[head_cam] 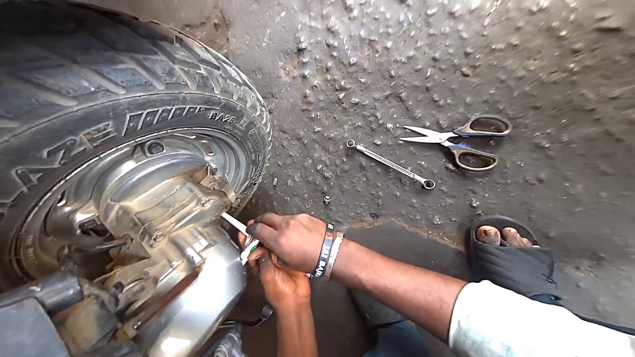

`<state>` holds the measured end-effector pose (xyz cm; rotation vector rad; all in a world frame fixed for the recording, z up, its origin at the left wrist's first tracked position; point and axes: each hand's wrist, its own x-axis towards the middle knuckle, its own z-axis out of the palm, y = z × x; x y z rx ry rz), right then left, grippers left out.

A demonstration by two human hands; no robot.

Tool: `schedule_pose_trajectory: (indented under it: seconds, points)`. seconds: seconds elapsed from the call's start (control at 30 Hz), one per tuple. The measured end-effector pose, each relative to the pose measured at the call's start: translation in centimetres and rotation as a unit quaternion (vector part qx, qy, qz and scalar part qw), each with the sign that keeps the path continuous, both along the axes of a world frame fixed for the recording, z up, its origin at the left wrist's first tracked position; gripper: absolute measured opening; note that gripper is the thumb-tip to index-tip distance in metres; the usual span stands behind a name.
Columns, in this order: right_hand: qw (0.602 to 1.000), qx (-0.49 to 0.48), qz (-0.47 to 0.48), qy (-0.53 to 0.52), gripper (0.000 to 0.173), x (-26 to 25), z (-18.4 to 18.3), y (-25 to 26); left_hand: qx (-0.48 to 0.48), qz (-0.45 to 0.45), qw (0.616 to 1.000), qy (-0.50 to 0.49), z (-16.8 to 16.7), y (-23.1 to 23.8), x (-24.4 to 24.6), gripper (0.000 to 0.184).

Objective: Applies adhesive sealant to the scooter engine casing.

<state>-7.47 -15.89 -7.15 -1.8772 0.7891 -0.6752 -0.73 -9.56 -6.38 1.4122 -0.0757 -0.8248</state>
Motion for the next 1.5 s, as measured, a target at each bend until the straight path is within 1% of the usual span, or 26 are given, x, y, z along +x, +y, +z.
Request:
schedule_pose_trajectory:
  seconds: [0.07, 0.13, 0.2, 0.3, 0.4, 0.5, 0.57, 0.63, 0.7, 0.73, 0.83, 0.9, 1.0, 1.07, 1.13, 1.2, 1.27, 1.3, 1.37, 1.4, 1.43, 1.5]
  points:
    - [1.000, 0.001, 0.019, 0.008, 0.034, -0.3, 0.1, -0.3, 0.005, -0.008, 0.999, -0.030, -0.1, -0.3, -0.1, 0.014]
    - [1.000, 0.005, 0.026, 0.011, 0.033, -0.4, 0.1, -0.7, 0.012, 0.002, 0.998, -0.065, -0.4, -0.6, -0.1, 0.012]
    - [0.999, 0.000, 0.031, 0.007, 0.032, -0.4, 0.1, -0.9, 0.025, 0.011, 0.995, -0.096, -0.3, -0.8, -0.4, 0.013]
    - [0.998, -0.013, 0.058, 0.006, 0.026, -0.8, 0.0, -1.9, 0.010, 0.017, 0.994, -0.105, -0.5, -0.9, -0.4, 0.014]
    - [0.998, -0.008, 0.068, -0.012, 0.024, -1.1, 0.0, -2.9, 0.002, 0.029, 0.993, -0.111, -0.8, -1.1, -0.3, 0.013]
    - [0.997, -0.003, 0.065, -0.038, 0.023, -1.0, -0.1, -3.4, 0.064, 0.014, 0.979, -0.194, -1.4, -1.6, -0.2, 0.013]
    - [0.996, -0.030, 0.049, -0.063, 0.022, -0.6, -0.6, -3.2, 0.072, 0.013, 0.972, -0.224, -1.5, -1.8, 0.0, 0.010]
    - [0.995, -0.064, 0.031, -0.072, 0.018, -0.1, -1.5, -2.8, 0.072, 0.016, 0.971, -0.227, -2.0, -1.8, 0.3, 0.013]
    - [0.994, -0.083, 0.040, -0.058, 0.014, 0.4, -2.0, -2.8, 0.089, 0.019, 0.973, -0.210, -2.3, -1.8, 0.6, 0.012]
    - [0.993, -0.094, 0.048, -0.045, 0.014, 0.7, -2.2, -3.0, 0.083, 0.009, 0.978, -0.189, -2.5, -1.7, 0.8, 0.011]
    - [0.990, -0.122, 0.064, -0.033, 0.015, 1.0, -2.5, -3.8, 0.032, 0.017, 0.990, -0.140, -3.2, -1.7, 1.6, 0.015]
    - [0.989, -0.121, 0.075, -0.040, 0.015, 0.8, -2.6, -3.8, 0.015, 0.017, 0.987, -0.156, -3.6, -1.4, 2.2, 0.018]
    - [0.986, -0.128, 0.067, -0.081, 0.017, 0.1, -2.7, -3.4, 0.011, -0.006, 0.981, -0.196, -3.8, -0.9, 2.5, 0.016]
    - [0.984, -0.129, 0.056, -0.109, 0.015, -0.2, -2.9, -2.9, -0.002, -0.011, 0.979, -0.202, -3.8, -0.7, 2.4, 0.018]
    - [0.985, -0.112, 0.053, -0.120, 0.020, -0.4, -3.1, -2.8, 0.005, -0.012, 0.981, -0.194, -3.5, -0.9, 2.4, 0.018]
    - [0.994, -0.049, 0.059, -0.081, 0.031, -1.4, -3.0, -3.7, 0.004, -0.020, 0.983, -0.185, -3.5, -0.8, 2.8, 0.018]
    - [0.997, 0.040, 0.062, 0.032, 0.038, -3.3, -3.9, -5.5, 0.013, -0.041, 0.978, -0.202, -3.3, -0.5, 2.4, 0.019]
    - [0.990, 0.078, 0.050, 0.103, 0.040, -4.3, -5.1, -6.3, 0.011, -0.050, 0.978, -0.204, -3.1, -0.3, 2.0, 0.019]
    - [0.962, 0.135, 0.028, 0.238, 0.038, -5.8, -7.7, -7.1, -0.019, -0.054, 0.983, -0.175, -2.6, 0.0, 1.5, 0.019]
    - [0.946, 0.155, 0.027, 0.283, 0.036, -6.3, -8.6, -7.1, -0.025, -0.048, 0.985, -0.163, -2.5, -0.2, 1.4, 0.020]
    - [0.937, 0.167, 0.031, 0.304, 0.034, -6.4, -9.4, -6.9, -0.029, -0.055, 0.986, -0.152, -2.4, -0.1, 1.4, 0.020]
    - [0.931, 0.186, 0.055, 0.309, 0.031, -5.9, -10.0, -5.7, -0.049, -0.070, 0.988, -0.128, -2.2, 0.1, 1.7, 0.024]
